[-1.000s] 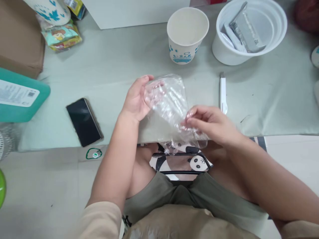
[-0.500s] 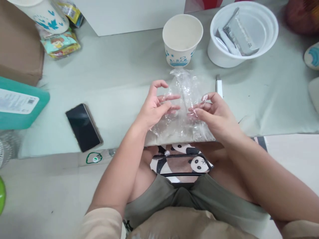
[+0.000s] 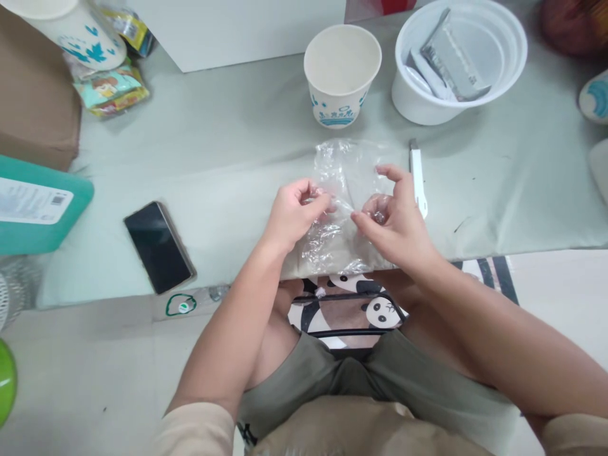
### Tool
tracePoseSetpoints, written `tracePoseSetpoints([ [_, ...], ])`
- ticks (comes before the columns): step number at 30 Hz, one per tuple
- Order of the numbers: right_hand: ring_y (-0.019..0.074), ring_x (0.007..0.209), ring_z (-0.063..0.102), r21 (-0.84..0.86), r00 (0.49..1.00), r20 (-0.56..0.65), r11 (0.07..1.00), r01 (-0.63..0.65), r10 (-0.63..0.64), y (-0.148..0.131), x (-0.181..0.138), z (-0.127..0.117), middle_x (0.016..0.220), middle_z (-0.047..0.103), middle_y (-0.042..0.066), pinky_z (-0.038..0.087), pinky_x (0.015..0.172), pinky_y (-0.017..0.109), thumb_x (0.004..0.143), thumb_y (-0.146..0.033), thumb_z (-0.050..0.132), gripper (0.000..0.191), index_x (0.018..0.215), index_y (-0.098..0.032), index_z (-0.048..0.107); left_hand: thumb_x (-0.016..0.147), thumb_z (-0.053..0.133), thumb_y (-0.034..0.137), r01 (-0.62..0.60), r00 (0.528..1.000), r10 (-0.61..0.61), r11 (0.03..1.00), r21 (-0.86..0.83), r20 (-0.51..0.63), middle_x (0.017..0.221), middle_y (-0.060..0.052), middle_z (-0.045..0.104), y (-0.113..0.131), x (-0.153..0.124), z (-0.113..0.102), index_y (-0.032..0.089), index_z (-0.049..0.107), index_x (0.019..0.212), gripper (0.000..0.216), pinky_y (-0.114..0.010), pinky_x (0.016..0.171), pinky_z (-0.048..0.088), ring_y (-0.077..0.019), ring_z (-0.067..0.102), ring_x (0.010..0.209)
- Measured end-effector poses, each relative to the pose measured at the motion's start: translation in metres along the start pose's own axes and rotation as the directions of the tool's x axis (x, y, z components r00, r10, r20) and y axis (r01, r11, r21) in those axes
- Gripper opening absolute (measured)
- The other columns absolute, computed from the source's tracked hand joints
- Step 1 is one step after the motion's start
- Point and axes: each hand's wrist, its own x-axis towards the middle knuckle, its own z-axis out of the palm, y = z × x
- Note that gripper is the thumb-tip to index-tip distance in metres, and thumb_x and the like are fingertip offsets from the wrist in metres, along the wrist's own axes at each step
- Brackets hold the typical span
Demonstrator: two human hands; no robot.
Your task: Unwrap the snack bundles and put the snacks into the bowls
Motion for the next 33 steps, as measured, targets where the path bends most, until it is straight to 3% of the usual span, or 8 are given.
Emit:
tracePoseSetpoints([
  [7,0.0176,0.065,0.068,0.038,0.994,-0.083,0.996,0.079,-0.076,0.011,0.0,-0.013,0.084,0.07,0.0,0.057,0.07,0.041,0.1,-0.04,0.058,0.064,0.155,-0.038,0.026,0.075,0.082,0.029,-0.196,0.976,0.185,0.976,-0.092,-0.115,0.073,0.005,0.073,-0.003,0.005,-0.018,0.025,0.049,0.093,0.039,-0.02,0.056,0.054,-0.0116,0.071,0.064],
  [10,0.0191,0.074,0.07,-0.009,0.99,-0.054,0.991,0.134,-0.134,0.008,0.001,-0.018,0.09,0.071,0.002,0.058,0.075,0.041,0.099,-0.04,0.059,0.053,0.149,-0.037,0.042,0.078,0.082,0.03,-0.341,0.933,0.336,0.94,-0.02,-0.128,0.077,0.006,0.074,-0.005,0.005,-0.023,0.029,0.049,0.109,0.045,-0.021,0.061,0.057,-0.0111,0.071,0.065],
  [14,0.0204,0.084,0.069,-0.135,0.974,0.009,0.965,0.224,-0.225,0.003,0.001,-0.021,0.096,0.072,0.004,0.058,0.081,0.04,0.09,-0.033,0.069,0.041,0.13,-0.029,0.061,0.083,0.077,0.033,-0.545,0.837,0.545,0.826,0.145,0.043,0.096,-0.001,0.073,-0.008,0.002,-0.029,0.026,0.064,0.104,0.025,-0.025,0.066,0.059,-0.0116,0.07,0.073],
  [19,0.0207,0.08,0.065,-0.337,0.963,-0.037,0.91,0.241,-0.268,0.003,0.002,-0.025,0.089,0.071,0.003,0.057,0.078,0.04,0.086,-0.026,0.068,0.053,0.137,-0.028,0.057,0.077,0.072,0.013,-0.587,0.786,0.595,0.635,0.502,0.167,0.088,0.002,0.065,-0.015,0.001,-0.029,0.03,0.066,0.129,0.055,-0.026,0.068,0.055,-0.0108,0.06,0.07],
  [23,0.0224,0.081,0.064,-0.477,0.958,-0.043,0.849,0.229,-0.283,0.007,0.004,-0.028,0.09,0.071,0.003,0.056,0.078,0.041,0.083,-0.024,0.068,0.063,0.144,-0.03,0.053,0.076,0.066,0.005,-0.549,0.744,0.661,0.518,0.656,0.1,0.073,0.004,0.057,-0.015,0.003,-0.026,0.025,0.073,0.113,0.042,-0.026,0.066,0.051,-0.0107,0.053,0.064],
  [26,0.0226,0.082,0.065,-0.545,0.954,-0.025,0.804,0.239,-0.3,0.011,0.006,-0.028,0.088,0.07,0.004,0.056,0.079,0.042,0.084,-0.022,0.064,0.052,0.135,-0.029,0.061,0.074,0.065,0.002,-0.565,0.694,0.713,0.448,0.693,0.105,0.071,0.003,0.054,-0.015,0.004,-0.026,0.025,0.074,0.094,0.031,-0.026,0.062,0.048,-0.0111,0.052,0.063],
  [30,0.0266,0.091,0.066,-0.598,0.916,-0.072,0.752,0.277,-0.395,0.011,0.008,-0.027,0.092,0.065,0.008,0.056,0.082,0.046,0.083,-0.022,0.064,0.013,0.093,-0.026,0.071,0.077,0.073,0.013,-0.615,0.609,0.786,0.379,0.691,0.111,0.106,-0.005,0.064,-0.014,0.002,-0.025,0.024,0.068,0.081,0.013,-0.035,0.082,0.055,-0.0209,0.065,0.101],
  [33,0.0333,0.115,0.063,-0.486,0.897,-0.085,0.804,0.343,-0.434,0.003,0.006,-0.027,0.114,0.066,0.011,0.053,0.094,0.053,0.08,-0.027,0.069,0.007,0.079,-0.025,0.062,0.079,0.08,0.03,-0.665,0.642,0.759,0.479,0.573,0.11,0.131,-0.007,0.063,-0.011,-0.001,-0.023,0.026,0.061,0.087,0.02,-0.049,0.109,0.049,-0.0295,0.056,0.135],
])
